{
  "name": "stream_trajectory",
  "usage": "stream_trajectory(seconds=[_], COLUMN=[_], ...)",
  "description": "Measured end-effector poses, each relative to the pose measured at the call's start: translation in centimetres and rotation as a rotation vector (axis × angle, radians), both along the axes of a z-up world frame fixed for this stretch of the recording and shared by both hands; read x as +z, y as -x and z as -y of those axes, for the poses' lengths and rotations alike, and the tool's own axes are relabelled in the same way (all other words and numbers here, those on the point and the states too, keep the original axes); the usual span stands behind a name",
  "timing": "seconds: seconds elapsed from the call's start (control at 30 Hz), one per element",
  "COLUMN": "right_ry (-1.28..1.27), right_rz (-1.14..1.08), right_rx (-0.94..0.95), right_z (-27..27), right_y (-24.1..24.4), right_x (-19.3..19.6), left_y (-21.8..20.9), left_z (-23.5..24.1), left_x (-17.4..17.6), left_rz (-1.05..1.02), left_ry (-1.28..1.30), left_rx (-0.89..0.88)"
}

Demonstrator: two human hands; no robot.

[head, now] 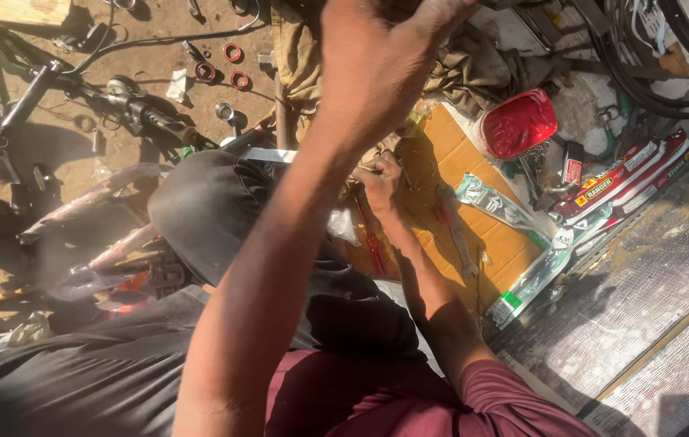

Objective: The person sits on the ground and uses a hammer and wrench to work on a bicycle fork. They then apply red grease to the fork's internal components and insert a bearing before reassembling the parts.

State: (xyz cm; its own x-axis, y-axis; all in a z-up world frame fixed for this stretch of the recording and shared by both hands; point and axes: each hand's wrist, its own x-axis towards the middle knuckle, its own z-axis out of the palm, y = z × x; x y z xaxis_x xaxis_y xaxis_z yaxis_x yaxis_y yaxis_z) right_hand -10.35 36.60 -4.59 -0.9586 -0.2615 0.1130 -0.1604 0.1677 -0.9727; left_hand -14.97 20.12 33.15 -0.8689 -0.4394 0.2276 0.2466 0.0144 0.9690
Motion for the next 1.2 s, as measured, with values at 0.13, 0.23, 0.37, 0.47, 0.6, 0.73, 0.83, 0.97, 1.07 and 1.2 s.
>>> stream_trajectory(seconds=[0.13,0.23,0.37,0.47,0.6,0.73,0.83,0.97,1.07,1.2], right_ry=[0.534,0.456,0.442,0.304,0.032,-0.151,-0.207,-0.254,-0.281,0.309], right_rz=[0.188,0.488,0.418,0.23,-0.125,-0.32,-0.386,-0.388,-0.36,0.432], right_rx=[-0.272,-0.312,-0.146,0.043,0.273,0.39,0.409,0.392,0.443,0.449], right_z=[-0.5,-5.0,-7.6,-5.0,-0.6,4.0,4.4,2.5,0.9,-2.7], right_y=[2.2,5.6,10.8,8.2,8.2,5.6,4.3,2.1,-2.1,-3.4], right_x=[-2.7,0.3,12.3,18.2,25.1,25.8,26.4,27.7,28.3,25.9], left_y=[0.6,-0.7,-0.3,-1.0,0.6,4.4,4.9,2.4,2.3,1.7], left_z=[-3.2,-4.8,-3.9,-5.8,-9.5,-8.8,-7.0,-4.4,-1.0,-0.3], left_x=[-6.3,-10.9,-12.7,-14.9,-19.9,-29.7,-32.8,-29.0,-23.1,-15.1], left_rz=[0.134,0.54,0.488,0.322,0.387,0.358,0.45,0.361,0.253,0.123], left_ry=[0.011,0.569,0.315,-0.099,-0.53,-0.291,-0.221,-0.479,-0.602,-0.69], left_rx=[0.072,0.042,-0.249,-0.506,-0.493,0.022,0.032,-0.06,-0.174,-0.557])
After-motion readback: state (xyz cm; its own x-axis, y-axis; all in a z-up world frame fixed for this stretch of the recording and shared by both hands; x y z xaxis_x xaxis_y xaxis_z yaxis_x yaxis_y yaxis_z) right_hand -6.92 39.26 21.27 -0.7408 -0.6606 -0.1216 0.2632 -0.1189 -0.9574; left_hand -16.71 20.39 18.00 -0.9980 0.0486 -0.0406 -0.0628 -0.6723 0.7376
